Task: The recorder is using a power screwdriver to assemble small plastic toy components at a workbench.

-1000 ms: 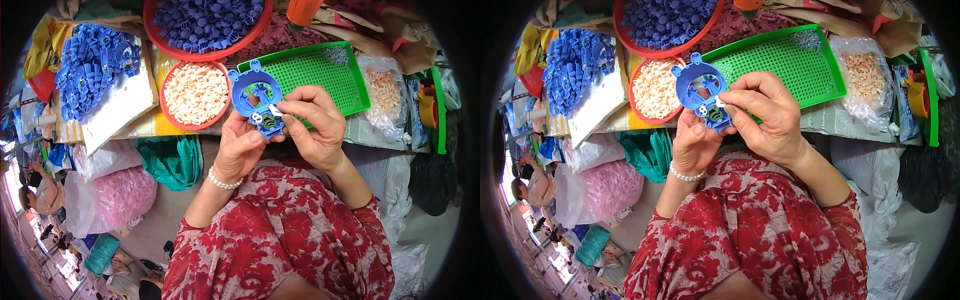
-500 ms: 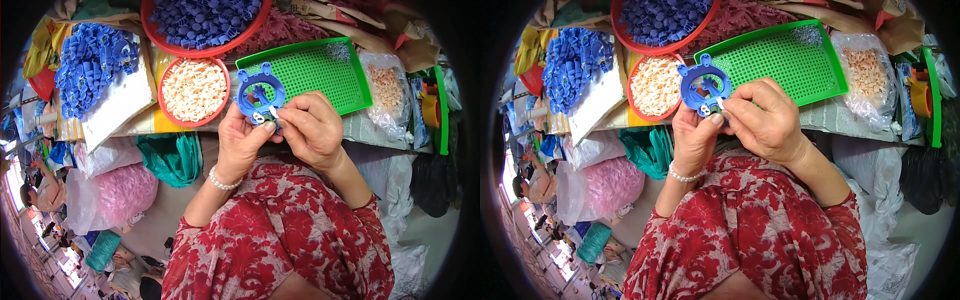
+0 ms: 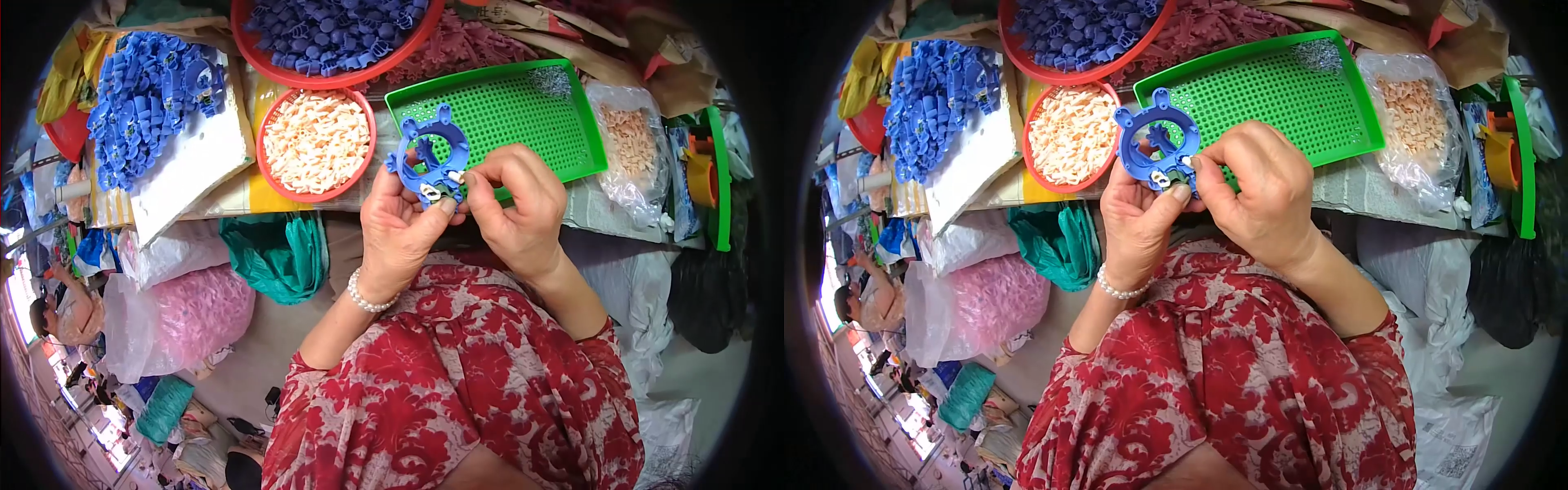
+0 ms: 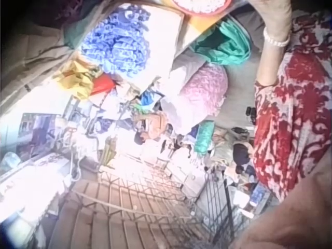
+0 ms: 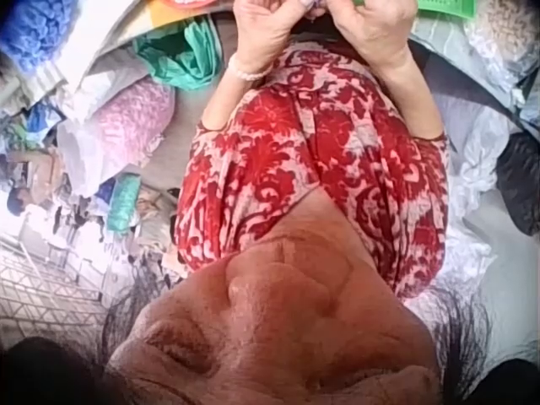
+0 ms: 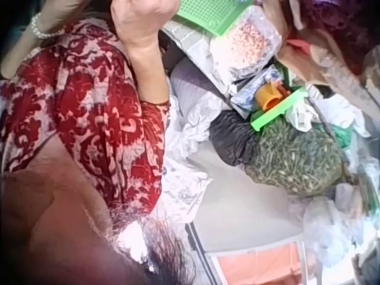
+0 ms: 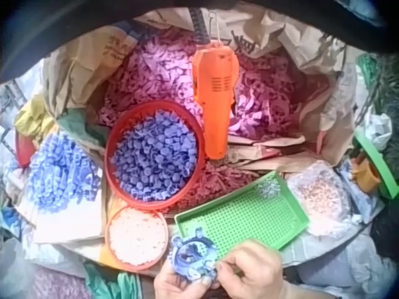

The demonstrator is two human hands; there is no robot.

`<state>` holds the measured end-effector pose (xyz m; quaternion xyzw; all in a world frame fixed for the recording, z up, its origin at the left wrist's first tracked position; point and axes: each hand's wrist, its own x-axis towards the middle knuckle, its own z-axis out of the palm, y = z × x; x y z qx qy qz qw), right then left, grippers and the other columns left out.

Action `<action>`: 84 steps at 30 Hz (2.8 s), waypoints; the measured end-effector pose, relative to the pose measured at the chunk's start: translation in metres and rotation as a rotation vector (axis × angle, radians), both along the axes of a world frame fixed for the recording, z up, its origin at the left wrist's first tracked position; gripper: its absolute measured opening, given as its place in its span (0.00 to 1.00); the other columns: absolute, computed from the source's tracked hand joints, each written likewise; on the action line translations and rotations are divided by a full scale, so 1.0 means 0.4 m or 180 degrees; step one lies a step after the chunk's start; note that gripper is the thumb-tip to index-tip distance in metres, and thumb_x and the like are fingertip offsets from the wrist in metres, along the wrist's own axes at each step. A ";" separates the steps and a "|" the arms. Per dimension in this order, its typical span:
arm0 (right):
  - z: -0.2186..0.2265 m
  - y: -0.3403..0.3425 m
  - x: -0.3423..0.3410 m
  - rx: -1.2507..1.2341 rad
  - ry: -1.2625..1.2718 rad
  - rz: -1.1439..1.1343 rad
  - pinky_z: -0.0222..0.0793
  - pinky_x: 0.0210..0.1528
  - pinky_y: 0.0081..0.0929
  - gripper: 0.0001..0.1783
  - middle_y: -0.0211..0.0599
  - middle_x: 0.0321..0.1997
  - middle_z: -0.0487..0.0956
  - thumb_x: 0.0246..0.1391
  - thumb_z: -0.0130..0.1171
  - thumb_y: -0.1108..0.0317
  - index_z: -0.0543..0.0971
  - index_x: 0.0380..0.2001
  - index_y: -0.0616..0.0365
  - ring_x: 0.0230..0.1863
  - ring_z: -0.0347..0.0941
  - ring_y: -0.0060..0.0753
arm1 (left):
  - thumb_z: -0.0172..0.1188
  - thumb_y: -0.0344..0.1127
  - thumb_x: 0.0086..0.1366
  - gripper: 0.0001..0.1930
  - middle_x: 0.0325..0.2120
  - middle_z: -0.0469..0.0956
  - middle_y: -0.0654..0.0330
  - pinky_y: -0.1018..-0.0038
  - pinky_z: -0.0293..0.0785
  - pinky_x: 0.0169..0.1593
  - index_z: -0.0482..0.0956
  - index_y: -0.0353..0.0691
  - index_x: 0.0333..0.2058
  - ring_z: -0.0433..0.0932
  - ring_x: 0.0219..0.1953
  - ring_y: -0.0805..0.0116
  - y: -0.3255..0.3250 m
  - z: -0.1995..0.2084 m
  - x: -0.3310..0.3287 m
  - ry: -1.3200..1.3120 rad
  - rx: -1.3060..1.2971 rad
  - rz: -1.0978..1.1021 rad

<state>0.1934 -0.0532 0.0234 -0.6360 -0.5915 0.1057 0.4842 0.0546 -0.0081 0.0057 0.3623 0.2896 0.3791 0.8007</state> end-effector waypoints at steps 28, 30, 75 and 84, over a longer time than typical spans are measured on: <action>-0.012 0.008 0.035 -0.1292 0.2658 0.0728 0.61 0.29 0.09 0.11 0.24 0.26 0.71 0.50 0.59 0.71 0.70 0.36 0.61 0.26 0.64 0.09 | 0.53 0.17 0.55 0.27 0.41 0.72 0.55 0.78 0.79 0.36 0.58 0.35 0.54 0.78 0.34 0.70 0.005 0.010 -0.008 -0.0040 -0.0381 -0.0335; -0.009 0.007 0.034 -0.1319 0.2564 0.0810 0.62 0.29 0.10 0.11 0.24 0.27 0.71 0.51 0.58 0.71 0.71 0.36 0.62 0.26 0.64 0.10 | 0.53 0.18 0.56 0.27 0.42 0.73 0.54 0.78 0.79 0.35 0.58 0.35 0.54 0.78 0.33 0.69 0.005 0.008 -0.014 -0.0025 -0.0450 -0.0493; -0.020 -0.027 0.028 -0.1144 0.4433 0.0929 0.66 0.29 0.14 0.09 0.28 0.29 0.76 0.55 0.50 0.69 0.74 0.38 0.60 0.27 0.70 0.17 | 0.56 0.29 0.59 0.27 0.41 0.73 0.48 0.80 0.79 0.29 0.57 0.40 0.56 0.78 0.29 0.67 -0.009 0.027 -0.050 -0.0425 -0.0889 -0.1039; -0.031 -0.037 0.024 -0.0925 0.4621 0.1315 0.72 0.35 0.19 0.09 0.33 0.32 0.77 0.58 0.47 0.66 0.71 0.39 0.58 0.33 0.75 0.21 | 0.59 0.25 0.56 0.33 0.42 0.72 0.49 0.76 0.81 0.26 0.52 0.41 0.57 0.80 0.27 0.61 -0.008 0.024 -0.054 -0.0529 -0.0761 -0.1144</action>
